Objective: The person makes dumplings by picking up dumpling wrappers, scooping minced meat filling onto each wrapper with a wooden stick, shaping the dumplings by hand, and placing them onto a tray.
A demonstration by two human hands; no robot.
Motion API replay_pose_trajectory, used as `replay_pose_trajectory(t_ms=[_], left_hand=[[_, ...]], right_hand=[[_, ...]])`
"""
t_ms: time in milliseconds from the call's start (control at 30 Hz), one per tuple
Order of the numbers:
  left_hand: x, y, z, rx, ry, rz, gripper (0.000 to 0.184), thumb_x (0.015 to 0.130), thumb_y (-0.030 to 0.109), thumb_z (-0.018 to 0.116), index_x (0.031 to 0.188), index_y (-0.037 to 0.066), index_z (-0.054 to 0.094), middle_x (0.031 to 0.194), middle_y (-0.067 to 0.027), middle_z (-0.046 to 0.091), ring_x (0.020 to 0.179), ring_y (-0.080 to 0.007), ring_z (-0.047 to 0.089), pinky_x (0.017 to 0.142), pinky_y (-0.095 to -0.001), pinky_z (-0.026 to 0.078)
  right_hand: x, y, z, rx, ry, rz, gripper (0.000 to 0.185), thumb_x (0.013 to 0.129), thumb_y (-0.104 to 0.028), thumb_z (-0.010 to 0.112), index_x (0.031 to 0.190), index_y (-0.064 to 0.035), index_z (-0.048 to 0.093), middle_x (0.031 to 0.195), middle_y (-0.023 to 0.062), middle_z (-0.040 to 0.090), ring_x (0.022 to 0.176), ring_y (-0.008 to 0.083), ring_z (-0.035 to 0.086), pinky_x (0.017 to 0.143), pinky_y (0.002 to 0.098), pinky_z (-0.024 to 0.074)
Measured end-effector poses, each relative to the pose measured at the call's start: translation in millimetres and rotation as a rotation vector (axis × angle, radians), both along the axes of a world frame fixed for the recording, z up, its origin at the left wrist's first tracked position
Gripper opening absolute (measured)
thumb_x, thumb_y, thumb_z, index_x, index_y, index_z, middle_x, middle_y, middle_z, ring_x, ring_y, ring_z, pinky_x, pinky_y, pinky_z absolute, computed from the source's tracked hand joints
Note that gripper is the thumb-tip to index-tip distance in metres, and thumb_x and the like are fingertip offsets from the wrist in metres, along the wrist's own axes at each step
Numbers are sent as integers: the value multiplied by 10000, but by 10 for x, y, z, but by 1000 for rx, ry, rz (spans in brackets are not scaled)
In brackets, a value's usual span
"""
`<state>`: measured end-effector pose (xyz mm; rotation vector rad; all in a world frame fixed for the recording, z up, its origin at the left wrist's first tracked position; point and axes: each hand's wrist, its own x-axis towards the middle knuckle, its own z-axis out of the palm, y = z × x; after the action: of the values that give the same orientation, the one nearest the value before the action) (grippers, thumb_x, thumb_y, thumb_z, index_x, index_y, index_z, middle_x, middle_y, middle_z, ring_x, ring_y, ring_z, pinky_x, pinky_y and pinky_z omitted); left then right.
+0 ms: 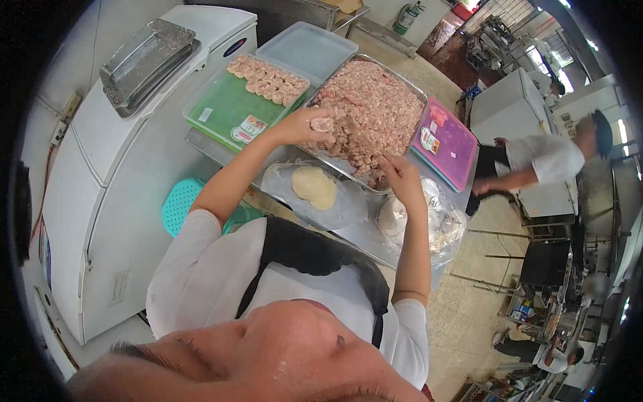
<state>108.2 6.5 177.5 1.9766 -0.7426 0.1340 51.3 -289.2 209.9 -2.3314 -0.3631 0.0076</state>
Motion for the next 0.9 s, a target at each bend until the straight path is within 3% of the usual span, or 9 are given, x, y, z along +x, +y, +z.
replay_pose_trajectory(t_ms=[100,233,367,467,567,700,733,833,900], left_hand=[[53,-30,140,77,107,-98,510,712,312,778,1099,28,605,1032,-139,653,954,-254,621,839,-350,472],[214,26,-69,112,28,-22,479,706,318,777,1048,23,618,960,-143,659,876,-245,619,803,-344,480],[389,97,-284,-50,127,-56,444,711,322,773,1001,23,619,916,-147,652,835,-251,611,782,-351,481],[451,103,-201,181,81,-5,445,716,337,769,1010,37,622,969,-143,653,907,-252,611,829,-348,469],[411,255,-80,61,124,-89,410,731,316,763,1018,59,621,1023,-115,647,977,-232,596,876,-336,450],[343,451,34,-93,8,-147,342,749,267,754,1003,83,618,1013,-80,640,992,-209,586,872,-334,443],[351,488,52,-68,-24,-150,331,754,255,751,1006,86,618,1006,-77,642,989,-214,592,869,-335,447],[384,582,110,4,54,-215,359,739,258,759,1025,89,623,995,-89,652,977,-234,610,857,-340,462],[423,645,57,36,39,-204,417,708,280,776,1037,74,624,996,-122,654,957,-263,622,837,-347,476]], right_hand=[[-4,311,-148,-14,-142,177,296,907,-233,595,1096,-13,649,850,171,647,762,242,622,712,321,467],[62,359,-41,-206,-75,45,254,905,-262,578,1027,-58,667,850,167,636,780,320,637,703,383,487],[-68,635,33,-392,-391,-107,244,913,-268,546,1053,-99,653,864,158,630,783,349,624,698,433,491],[245,538,-652,-277,-462,-34,265,922,-283,510,1105,-140,639,966,152,644,841,370,625,728,459,498],[169,346,-603,-591,-43,-210,320,919,-324,536,1107,-91,649,998,174,652,906,358,616,761,437,488],[-168,524,-177,-80,-17,-303,341,916,-294,581,1119,-26,643,910,140,682,837,240,647,759,332,484],[-236,671,-4,8,19,-256,331,917,-257,594,1121,0,636,861,99,662,789,144,599,717,266,457],[-159,1031,-132,1,-370,26,312,927,-244,583,1119,-5,638,828,76,636,750,132,575,707,251,453],[-186,1100,-91,-87,-142,-32,277,914,-199,594,1103,-3,642,835,107,649,739,184,609,683,308,476]])
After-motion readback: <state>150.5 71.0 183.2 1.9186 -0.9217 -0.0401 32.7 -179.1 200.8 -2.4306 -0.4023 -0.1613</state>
